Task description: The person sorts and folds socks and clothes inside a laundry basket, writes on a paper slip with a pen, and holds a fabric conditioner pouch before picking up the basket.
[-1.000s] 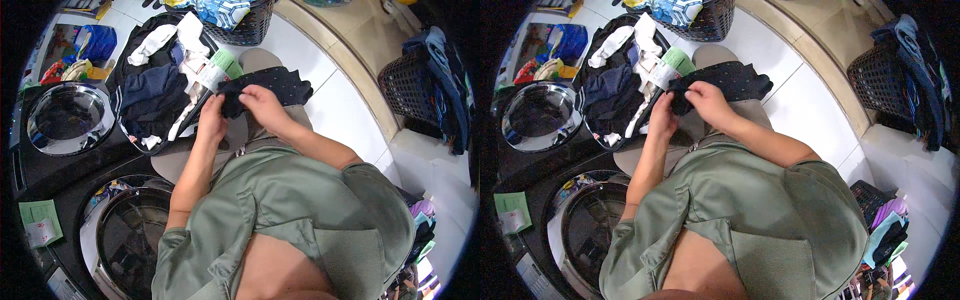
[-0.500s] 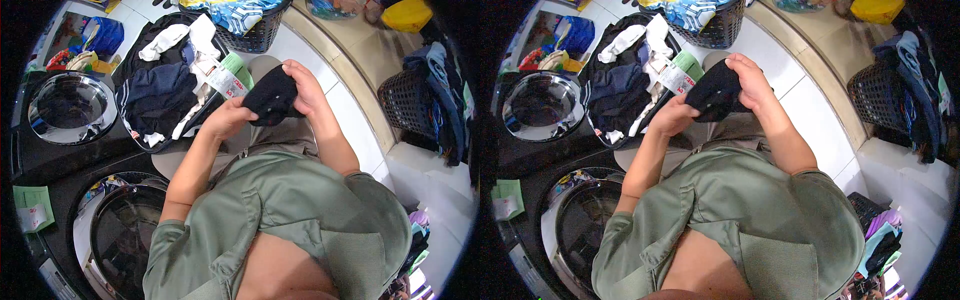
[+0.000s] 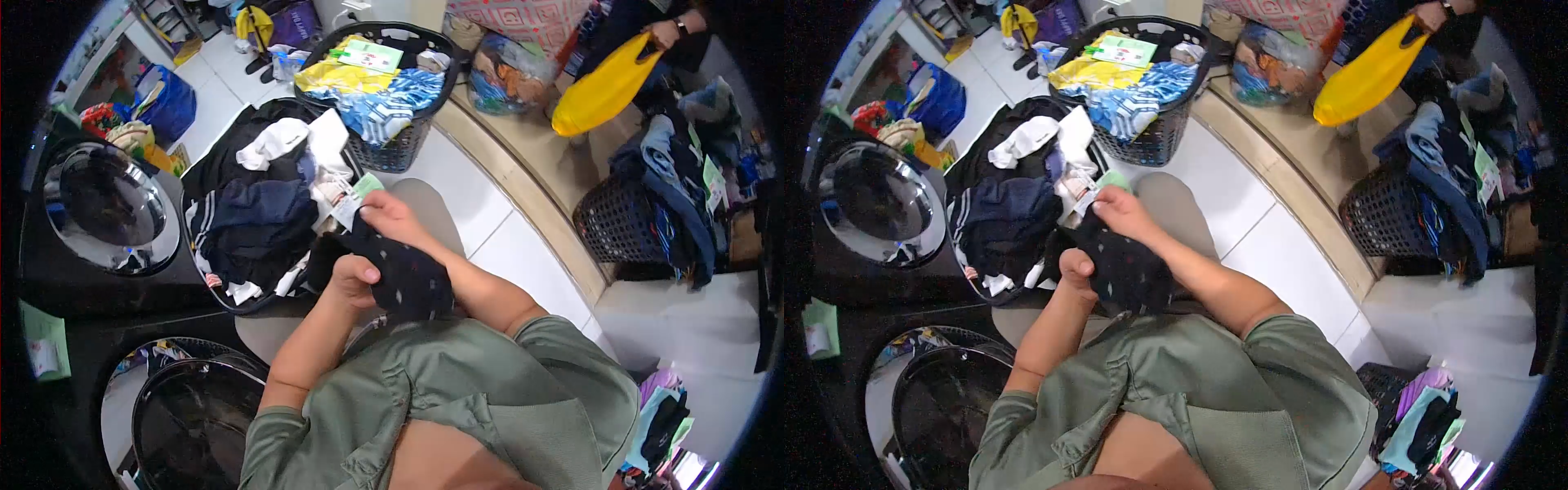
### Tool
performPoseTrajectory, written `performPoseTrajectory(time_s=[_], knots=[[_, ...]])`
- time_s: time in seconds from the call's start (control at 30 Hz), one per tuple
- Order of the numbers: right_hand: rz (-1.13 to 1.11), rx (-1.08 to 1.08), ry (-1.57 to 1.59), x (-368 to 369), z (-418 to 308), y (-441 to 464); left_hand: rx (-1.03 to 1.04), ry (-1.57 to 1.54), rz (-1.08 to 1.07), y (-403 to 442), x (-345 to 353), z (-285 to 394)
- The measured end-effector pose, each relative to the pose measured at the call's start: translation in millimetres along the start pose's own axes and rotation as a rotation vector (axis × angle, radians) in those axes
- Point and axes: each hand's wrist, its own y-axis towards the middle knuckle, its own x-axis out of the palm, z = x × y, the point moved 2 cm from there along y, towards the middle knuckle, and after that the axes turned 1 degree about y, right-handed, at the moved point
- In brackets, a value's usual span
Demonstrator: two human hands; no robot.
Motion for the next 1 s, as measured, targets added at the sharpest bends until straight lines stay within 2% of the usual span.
performPoseTrajectory(time_s=[0.07, 0.13, 0.2, 0.23, 0.27, 0.33, 0.43, 0.5, 0.57, 0.6, 0.67, 0.7, 0.73, 0.77, 0.83, 0.87, 0.93, 1.0], knots=[[0.051, 0.108, 0.038, 4, -45, -10, 0.101, 0.139, 0.188, -15, 5, 19], [-0.043, 0.162, 0.133, 18, -70, -15, 0.247, 0.187, 0.228, -29, 9, 35], [-0.107, 0.067, -0.159, 50, -78, -29, 0.245, 0.231, 0.159, -43, 7, 40], [-0.075, -0.081, -0.326, 56, -78, -26, 0.251, 0.290, 0.091, -49, 9, 42], [-0.045, -0.238, -0.325, 62, -78, -22, 0.279, 0.298, 0.110, -56, 10, 43], [-0.018, -0.264, -0.241, 72, -77, -15, 0.357, 0.184, 0.113, -64, 12, 47], [0.056, -0.296, -0.282, 85, -78, -8, 0.413, 0.188, 0.176, -76, 18, 52], [0.145, -0.439, -0.284, 84, -92, 3, 0.455, 0.194, 0.218, -86, 17, 61], [0.192, -0.508, -0.293, 83, -104, 15, 0.530, 0.503, 0.491, -106, 8, 76], [0.214, -0.515, -0.336, 85, -108, 20, 0.525, 0.489, 0.493, -112, 6, 85], [0.269, -0.437, -0.298, 102, -109, 27, 0.911, 1.120, 0.666, -121, 17, 111], [0.141, -0.392, -0.406, 108, -106, 32, 1.036, 1.395, 0.640, -115, 33, 118], [0.024, -0.343, -0.515, 113, -102, 35, 1.033, 1.537, 0.611, -110, 39, 119], [-0.091, -0.304, -0.429, 122, -95, 39, 0.970, 1.613, 0.577, -106, 41, 118], [-0.251, -0.247, -0.331, 135, -84, 52, 0.782, 1.586, 0.613, -104, 37, 114], [-0.305, -0.227, -0.320, 137, -83, 58, 0.606, 1.583, 0.687, -108, 37, 120], [-0.241, 0.033, -0.035, 139, -83, 64, 0.724, 1.208, 0.860, -107, 44, 125], [-0.195, 0.033, -0.050, 133, -76, 70, 0.908, 1.059, 0.806, -122, 25, 134]])
